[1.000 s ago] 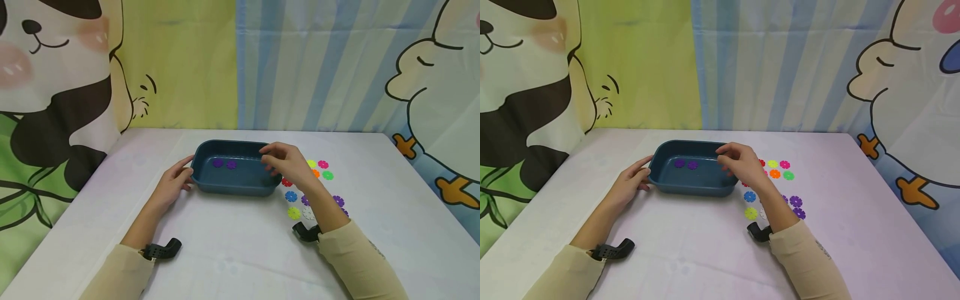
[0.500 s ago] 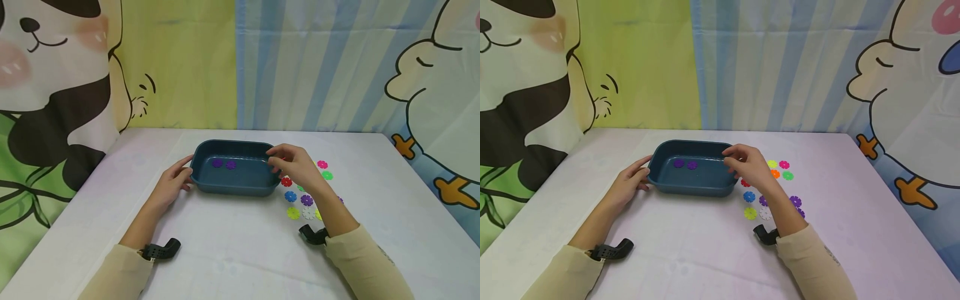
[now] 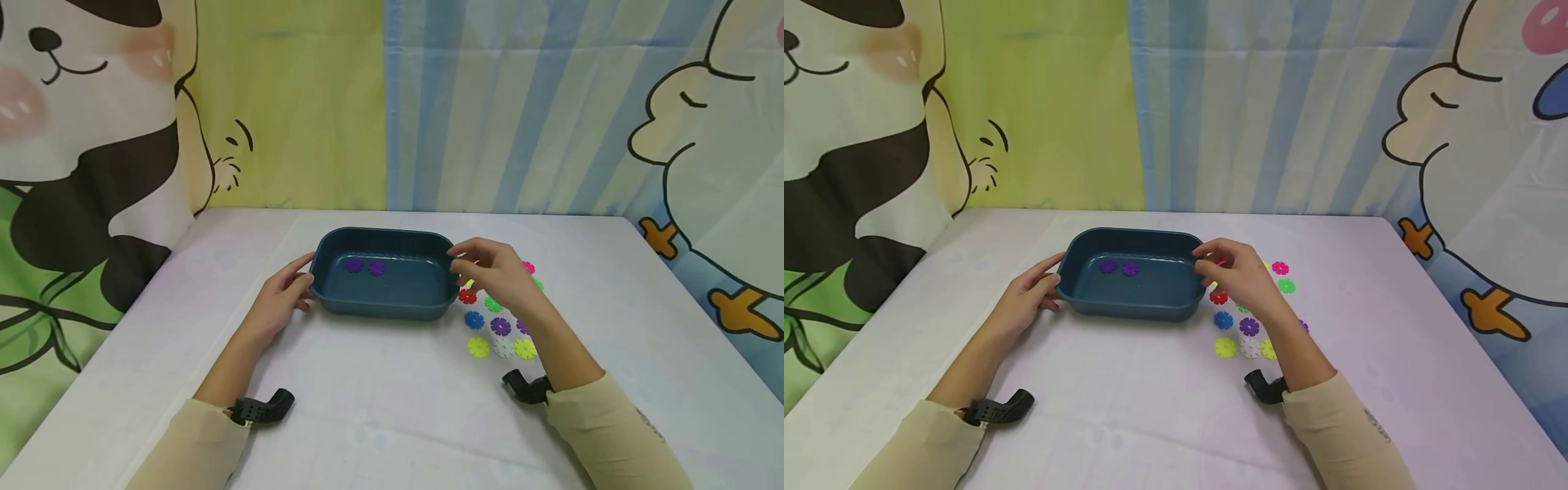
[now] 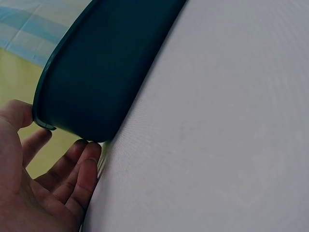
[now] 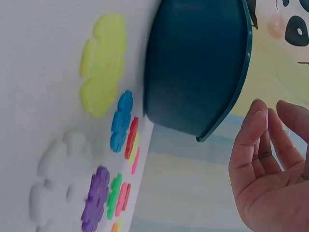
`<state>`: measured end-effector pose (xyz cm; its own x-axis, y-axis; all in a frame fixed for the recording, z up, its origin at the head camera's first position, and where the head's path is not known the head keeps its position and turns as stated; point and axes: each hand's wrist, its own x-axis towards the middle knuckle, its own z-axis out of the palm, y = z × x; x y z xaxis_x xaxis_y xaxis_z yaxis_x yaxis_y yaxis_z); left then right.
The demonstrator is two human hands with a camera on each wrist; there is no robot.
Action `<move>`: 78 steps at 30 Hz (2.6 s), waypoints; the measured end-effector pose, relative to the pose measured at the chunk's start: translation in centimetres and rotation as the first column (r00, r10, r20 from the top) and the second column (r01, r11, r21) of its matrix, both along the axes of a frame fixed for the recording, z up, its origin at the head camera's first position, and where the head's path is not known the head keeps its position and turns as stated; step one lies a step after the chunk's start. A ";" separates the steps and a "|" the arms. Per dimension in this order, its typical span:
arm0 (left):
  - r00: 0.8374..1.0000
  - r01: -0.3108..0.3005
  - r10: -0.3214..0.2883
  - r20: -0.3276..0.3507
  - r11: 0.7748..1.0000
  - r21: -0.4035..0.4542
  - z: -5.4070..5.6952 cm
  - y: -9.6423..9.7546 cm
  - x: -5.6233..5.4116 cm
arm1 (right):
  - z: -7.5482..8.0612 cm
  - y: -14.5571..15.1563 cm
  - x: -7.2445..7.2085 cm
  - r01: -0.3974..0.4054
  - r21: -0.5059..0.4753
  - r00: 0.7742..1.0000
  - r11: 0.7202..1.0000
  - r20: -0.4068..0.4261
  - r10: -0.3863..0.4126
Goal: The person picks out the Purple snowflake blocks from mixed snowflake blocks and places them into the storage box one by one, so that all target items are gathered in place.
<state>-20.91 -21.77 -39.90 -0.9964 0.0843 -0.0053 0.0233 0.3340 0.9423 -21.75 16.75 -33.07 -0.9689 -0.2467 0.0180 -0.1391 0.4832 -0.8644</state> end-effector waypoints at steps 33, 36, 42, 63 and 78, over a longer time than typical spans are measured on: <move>1.000 -0.002 0.002 0.003 1.000 0.012 0.0 0.1 -0.1 | -0.8 4.6 0.7 0.044 0.087 0.995 0.995 0.085 -0.051; 1.000 -0.005 0.005 0.005 1.000 0.013 0.0 0.1 0.0 | -0.8 5.2 0.8 0.034 0.087 0.995 0.996 0.090 -0.042; 1.000 -0.012 0.012 0.008 1.000 -0.002 0.0 0.1 0.0 | -0.9 6.1 0.9 0.029 0.116 0.994 0.993 0.098 -0.041; 1.000 -0.012 0.012 0.004 1.000 0.004 0.1 0.1 0.1 | -2.6 8.0 1.1 -0.119 0.300 0.976 0.947 0.208 0.057; 1.000 -0.009 0.009 0.011 1.000 -0.014 0.0 0.1 -0.1 | -3.3 7.5 1.3 -0.192 0.466 0.972 0.864 0.209 0.103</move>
<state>-20.98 -21.68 -39.91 -0.9970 0.0753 -0.0176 0.0097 0.3474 0.9377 -20.48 24.21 -36.42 -0.8973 -0.3219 -0.3021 -0.1132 0.8292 -0.5474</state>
